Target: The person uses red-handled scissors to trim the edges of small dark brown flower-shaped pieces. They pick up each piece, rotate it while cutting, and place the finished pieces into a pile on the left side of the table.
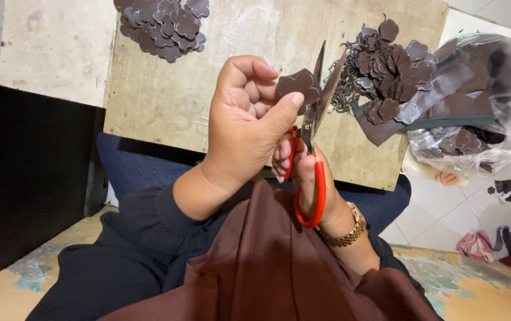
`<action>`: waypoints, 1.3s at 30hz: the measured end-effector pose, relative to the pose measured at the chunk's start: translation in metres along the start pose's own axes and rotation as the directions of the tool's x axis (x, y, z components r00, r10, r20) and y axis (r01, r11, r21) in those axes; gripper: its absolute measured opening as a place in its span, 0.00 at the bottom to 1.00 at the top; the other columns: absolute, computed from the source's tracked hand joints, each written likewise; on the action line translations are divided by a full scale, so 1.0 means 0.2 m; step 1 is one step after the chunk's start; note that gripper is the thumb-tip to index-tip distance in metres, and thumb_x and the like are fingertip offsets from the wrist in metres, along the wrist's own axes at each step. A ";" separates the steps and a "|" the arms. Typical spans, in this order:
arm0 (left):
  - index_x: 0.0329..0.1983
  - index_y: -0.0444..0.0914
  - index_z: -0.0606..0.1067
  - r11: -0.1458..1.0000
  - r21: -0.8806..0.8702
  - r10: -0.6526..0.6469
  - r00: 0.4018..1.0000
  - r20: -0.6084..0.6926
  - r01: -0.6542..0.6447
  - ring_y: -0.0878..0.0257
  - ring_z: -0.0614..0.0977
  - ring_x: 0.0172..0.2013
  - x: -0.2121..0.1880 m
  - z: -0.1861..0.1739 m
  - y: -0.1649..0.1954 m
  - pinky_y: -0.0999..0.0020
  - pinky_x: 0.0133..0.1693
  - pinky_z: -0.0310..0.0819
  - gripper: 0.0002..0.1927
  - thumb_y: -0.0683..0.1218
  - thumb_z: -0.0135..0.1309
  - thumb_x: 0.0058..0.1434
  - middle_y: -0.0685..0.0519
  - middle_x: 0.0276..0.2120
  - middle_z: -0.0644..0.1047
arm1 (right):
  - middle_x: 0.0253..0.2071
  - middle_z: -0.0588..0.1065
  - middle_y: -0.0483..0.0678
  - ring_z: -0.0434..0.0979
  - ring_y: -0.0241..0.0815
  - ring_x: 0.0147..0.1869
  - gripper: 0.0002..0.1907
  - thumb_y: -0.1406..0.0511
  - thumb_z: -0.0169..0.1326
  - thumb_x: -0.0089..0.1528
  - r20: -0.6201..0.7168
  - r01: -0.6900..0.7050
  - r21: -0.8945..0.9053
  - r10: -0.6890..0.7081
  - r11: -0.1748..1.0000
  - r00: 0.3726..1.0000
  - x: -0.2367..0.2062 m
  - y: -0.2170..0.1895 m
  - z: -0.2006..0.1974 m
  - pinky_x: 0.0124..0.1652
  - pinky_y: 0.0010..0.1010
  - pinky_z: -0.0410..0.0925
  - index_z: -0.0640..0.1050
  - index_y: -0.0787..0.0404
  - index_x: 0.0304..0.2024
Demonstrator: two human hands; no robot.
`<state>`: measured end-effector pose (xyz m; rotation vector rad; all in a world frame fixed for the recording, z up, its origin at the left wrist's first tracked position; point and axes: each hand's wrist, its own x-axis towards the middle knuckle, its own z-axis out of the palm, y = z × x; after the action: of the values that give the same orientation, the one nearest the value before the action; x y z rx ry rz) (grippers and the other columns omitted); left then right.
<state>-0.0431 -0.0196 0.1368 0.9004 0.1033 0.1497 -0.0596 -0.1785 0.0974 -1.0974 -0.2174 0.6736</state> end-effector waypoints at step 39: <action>0.56 0.35 0.62 0.980 0.189 0.061 0.998 0.010 -0.062 0.70 0.80 0.39 0.04 -0.10 0.01 0.77 0.41 0.77 0.20 0.31 0.56 0.67 0.50 0.40 0.76 | 0.36 0.60 0.40 0.56 0.31 0.38 0.36 0.34 0.51 0.63 0.097 -0.101 -0.122 0.113 0.987 0.989 -0.02 -0.04 -0.05 0.38 0.23 0.56 0.65 0.58 0.45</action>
<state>-0.0385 -0.0015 0.1252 1.0948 0.0867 0.1976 -0.0538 -0.1916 0.1008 -1.1935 -0.2913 0.8234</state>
